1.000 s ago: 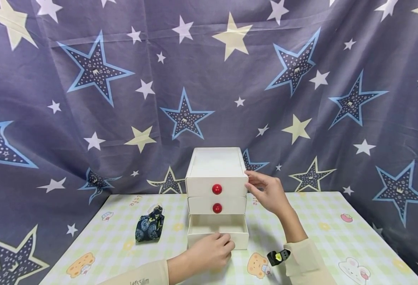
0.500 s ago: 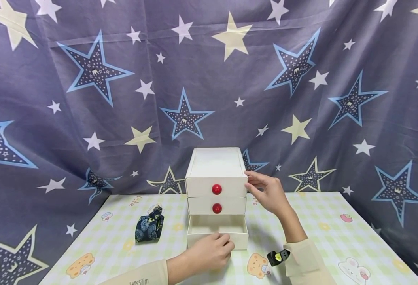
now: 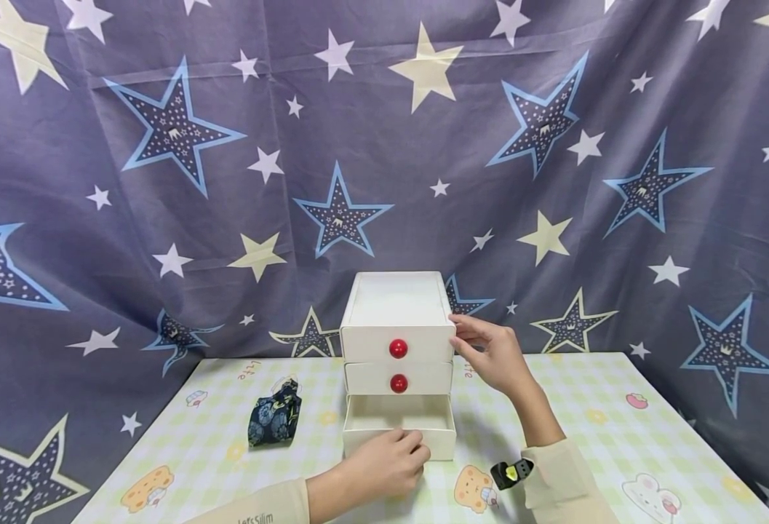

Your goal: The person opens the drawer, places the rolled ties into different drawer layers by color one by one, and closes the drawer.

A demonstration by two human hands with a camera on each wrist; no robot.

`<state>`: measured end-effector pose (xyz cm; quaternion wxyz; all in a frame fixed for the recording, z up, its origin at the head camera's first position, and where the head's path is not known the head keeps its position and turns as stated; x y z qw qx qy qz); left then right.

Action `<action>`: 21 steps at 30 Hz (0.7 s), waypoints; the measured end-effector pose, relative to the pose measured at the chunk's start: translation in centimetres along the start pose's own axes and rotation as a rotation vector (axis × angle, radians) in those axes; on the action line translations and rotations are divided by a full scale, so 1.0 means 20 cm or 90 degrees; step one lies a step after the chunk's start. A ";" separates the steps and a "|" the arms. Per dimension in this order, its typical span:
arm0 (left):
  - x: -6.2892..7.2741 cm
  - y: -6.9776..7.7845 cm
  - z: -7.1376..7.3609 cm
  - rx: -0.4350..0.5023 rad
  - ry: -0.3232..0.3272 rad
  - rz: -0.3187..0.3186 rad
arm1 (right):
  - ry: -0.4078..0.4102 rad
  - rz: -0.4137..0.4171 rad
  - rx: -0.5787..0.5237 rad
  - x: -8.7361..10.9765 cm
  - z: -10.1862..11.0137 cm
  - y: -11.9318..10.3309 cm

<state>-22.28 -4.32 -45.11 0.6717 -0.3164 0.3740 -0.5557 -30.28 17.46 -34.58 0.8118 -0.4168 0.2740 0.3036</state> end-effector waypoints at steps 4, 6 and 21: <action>0.00 0.01 0.00 0.000 0.003 0.002 | 0.002 0.004 -0.002 0.00 0.00 0.00; 0.00 0.01 0.00 -0.001 0.004 0.003 | 0.003 0.006 -0.003 0.00 0.00 0.00; 0.00 0.02 0.04 -0.011 -0.002 0.001 | 0.001 -0.006 0.002 0.00 0.00 -0.01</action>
Point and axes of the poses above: each hand's wrist, its own x-axis away from the middle knuckle, its own z-axis out of the back of the hand, y = z × x, the point moved 3 cm from there along -x, towards the middle knuckle, and after that the axes turned 4 degrees about -y, right-handed, at the moved point
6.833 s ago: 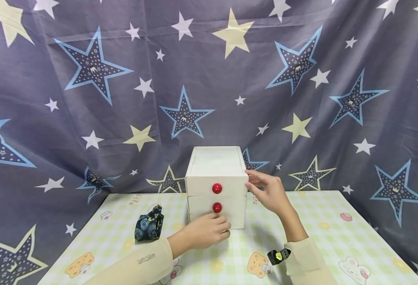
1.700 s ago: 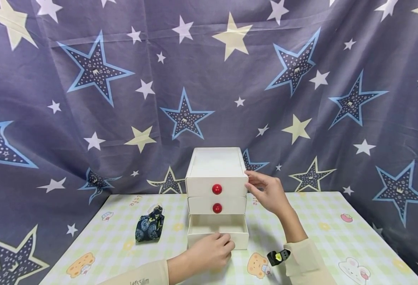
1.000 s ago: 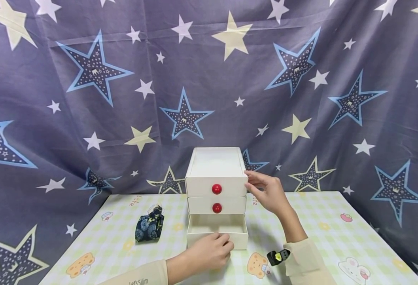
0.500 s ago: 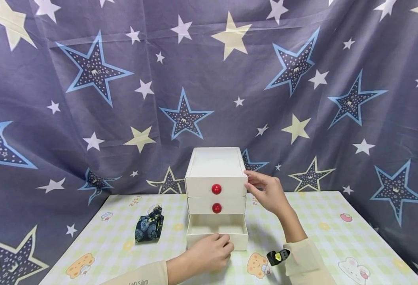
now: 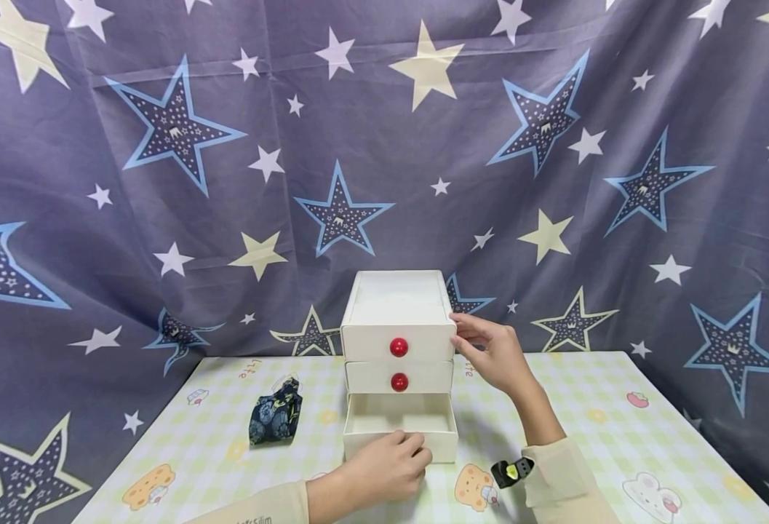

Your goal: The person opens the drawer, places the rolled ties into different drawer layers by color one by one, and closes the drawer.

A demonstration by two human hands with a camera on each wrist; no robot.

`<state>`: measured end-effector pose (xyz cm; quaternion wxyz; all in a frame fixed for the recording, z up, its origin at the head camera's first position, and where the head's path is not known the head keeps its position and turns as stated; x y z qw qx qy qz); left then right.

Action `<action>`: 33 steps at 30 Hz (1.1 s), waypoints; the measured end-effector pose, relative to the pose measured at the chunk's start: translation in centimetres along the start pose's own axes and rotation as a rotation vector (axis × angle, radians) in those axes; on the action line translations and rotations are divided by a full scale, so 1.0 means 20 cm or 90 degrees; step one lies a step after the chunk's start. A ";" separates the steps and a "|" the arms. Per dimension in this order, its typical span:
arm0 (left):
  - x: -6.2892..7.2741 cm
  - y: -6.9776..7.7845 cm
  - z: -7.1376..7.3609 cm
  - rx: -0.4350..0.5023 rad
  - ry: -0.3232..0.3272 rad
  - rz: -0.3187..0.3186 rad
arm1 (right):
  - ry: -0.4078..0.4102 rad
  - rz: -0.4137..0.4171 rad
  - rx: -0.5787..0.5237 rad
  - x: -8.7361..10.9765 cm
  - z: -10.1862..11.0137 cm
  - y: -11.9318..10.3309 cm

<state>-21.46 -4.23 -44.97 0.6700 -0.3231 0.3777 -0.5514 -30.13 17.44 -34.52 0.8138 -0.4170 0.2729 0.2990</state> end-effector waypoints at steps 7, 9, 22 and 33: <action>0.00 0.01 0.01 -0.006 -0.003 0.000 | -0.002 0.004 -0.002 -0.01 0.00 0.00; 0.00 0.01 0.02 -0.005 -0.003 0.000 | -0.001 0.006 -0.001 -0.01 0.00 0.00; 0.00 0.03 0.06 0.002 -0.020 -0.018 | -0.002 0.002 -0.007 -0.01 0.00 -0.01; 0.01 0.05 0.11 0.045 -0.019 -0.027 | -0.005 0.001 -0.005 -0.01 0.00 -0.01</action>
Point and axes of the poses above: each hand's wrist, its own x-axis away from the middle knuckle, its own z-axis out of the back of the hand, y = z × x, the point moved 3 cm from there along -x, towards the middle knuckle, and after that the axes turned 4 degrees about -y, right-handed, at the moved point
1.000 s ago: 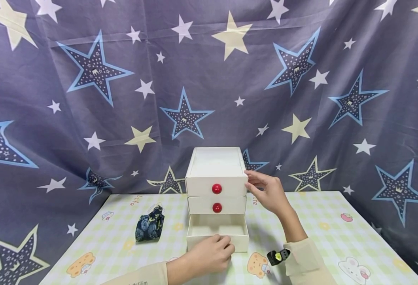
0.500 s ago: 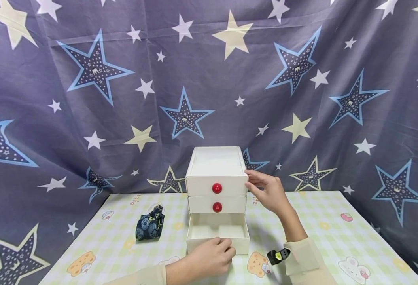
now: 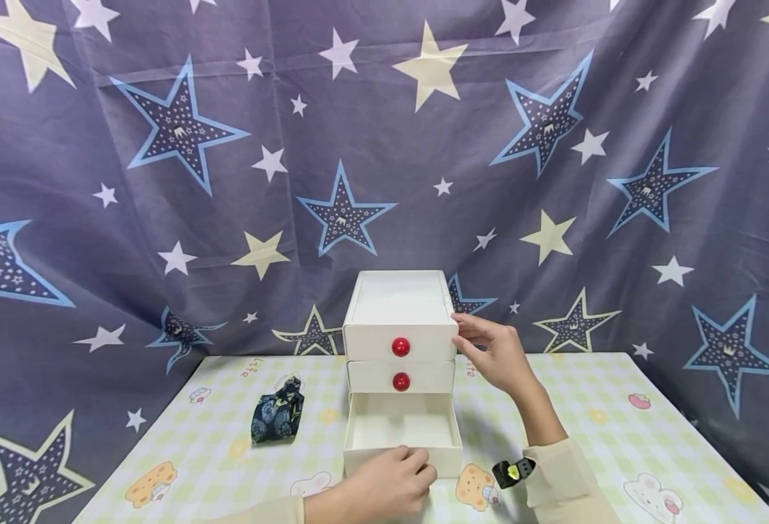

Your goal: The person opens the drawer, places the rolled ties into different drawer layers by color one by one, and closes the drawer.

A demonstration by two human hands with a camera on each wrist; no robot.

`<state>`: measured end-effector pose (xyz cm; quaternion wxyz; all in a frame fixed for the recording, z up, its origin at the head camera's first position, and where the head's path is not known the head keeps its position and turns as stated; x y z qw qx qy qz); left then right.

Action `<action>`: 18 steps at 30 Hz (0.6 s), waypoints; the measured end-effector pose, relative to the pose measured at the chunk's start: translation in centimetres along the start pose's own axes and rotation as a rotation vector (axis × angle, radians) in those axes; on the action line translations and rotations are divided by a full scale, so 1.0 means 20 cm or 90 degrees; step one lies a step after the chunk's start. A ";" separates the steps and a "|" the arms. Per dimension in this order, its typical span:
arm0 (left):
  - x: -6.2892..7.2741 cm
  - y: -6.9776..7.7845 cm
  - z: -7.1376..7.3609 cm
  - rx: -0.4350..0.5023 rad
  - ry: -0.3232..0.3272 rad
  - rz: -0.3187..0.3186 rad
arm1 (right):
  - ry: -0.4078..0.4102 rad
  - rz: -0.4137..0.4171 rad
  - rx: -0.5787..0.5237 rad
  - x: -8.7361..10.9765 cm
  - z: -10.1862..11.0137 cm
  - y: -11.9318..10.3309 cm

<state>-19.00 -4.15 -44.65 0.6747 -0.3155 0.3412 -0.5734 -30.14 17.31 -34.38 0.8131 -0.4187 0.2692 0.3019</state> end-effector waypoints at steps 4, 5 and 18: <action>0.00 0.01 0.01 0.009 0.002 -0.006 | -0.001 0.000 -0.002 0.00 0.00 0.00; 0.00 0.01 0.02 0.009 0.004 -0.008 | -0.001 0.001 -0.002 0.00 0.00 0.00; 0.00 0.04 0.06 0.035 0.052 0.006 | -0.004 -0.001 0.004 0.00 0.00 -0.01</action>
Point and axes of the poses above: each hand's wrist, its own x-axis away from the middle knuckle, its own z-axis out of the back of the hand, y = z × x, the point moved 3 cm from there along -x, towards the middle knuckle, and after that the axes turned 4 degrees about -y, right-handed, at the moved point
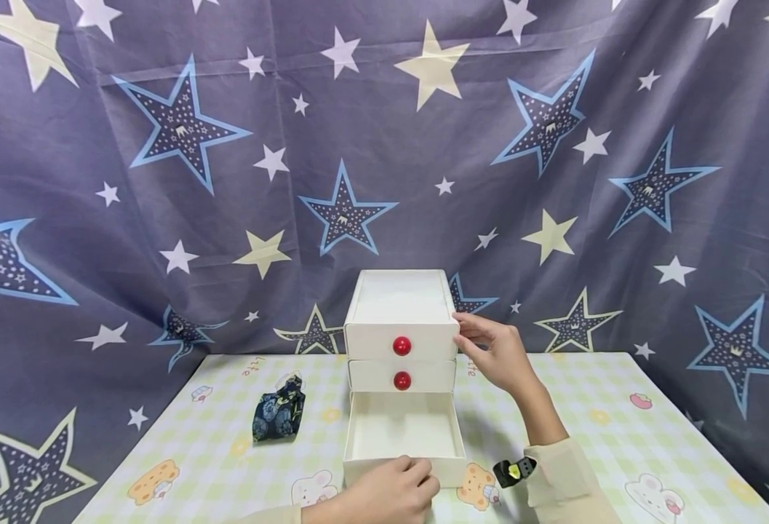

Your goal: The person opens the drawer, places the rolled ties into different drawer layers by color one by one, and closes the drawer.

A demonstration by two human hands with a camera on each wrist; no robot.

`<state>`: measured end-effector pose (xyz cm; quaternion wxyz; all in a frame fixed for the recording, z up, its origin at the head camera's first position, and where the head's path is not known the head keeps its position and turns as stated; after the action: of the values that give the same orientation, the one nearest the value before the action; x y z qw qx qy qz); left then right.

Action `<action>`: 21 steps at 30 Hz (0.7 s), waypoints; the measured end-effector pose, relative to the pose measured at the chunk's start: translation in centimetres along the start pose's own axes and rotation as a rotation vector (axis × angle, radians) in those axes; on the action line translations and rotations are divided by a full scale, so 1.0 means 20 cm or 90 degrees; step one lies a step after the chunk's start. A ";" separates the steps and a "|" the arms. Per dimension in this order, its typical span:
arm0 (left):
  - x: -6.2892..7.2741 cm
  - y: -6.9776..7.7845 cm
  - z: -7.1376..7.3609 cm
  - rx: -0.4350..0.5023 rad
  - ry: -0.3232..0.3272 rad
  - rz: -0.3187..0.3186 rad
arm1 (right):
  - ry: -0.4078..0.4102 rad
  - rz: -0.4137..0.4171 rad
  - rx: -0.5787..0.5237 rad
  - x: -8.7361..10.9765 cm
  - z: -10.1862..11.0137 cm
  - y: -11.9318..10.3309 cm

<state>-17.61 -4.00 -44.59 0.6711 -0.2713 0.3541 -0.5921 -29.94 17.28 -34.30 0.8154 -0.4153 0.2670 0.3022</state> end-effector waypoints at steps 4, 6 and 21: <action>0.00 0.01 0.01 0.002 0.004 0.004 | 0.001 0.000 0.001 0.00 0.00 0.00; 0.00 0.01 0.01 0.014 0.002 0.008 | 0.002 -0.001 0.000 0.00 0.00 0.00; 0.01 0.01 0.02 0.109 -0.027 0.035 | 0.003 0.006 0.006 0.00 0.00 0.01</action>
<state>-17.09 -4.15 -44.56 0.7153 -0.2153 0.2954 -0.5956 -30.08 17.34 -34.41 0.8151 -0.4112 0.2725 0.3037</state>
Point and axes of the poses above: each hand's wrist, its own x-axis away from the middle knuckle, its own z-axis out of the back of the hand, y = z × x, the point moved 3 cm from there along -x, towards the middle knuckle, and after that the axes turned 4 degrees about -y, right-handed, at the moved point
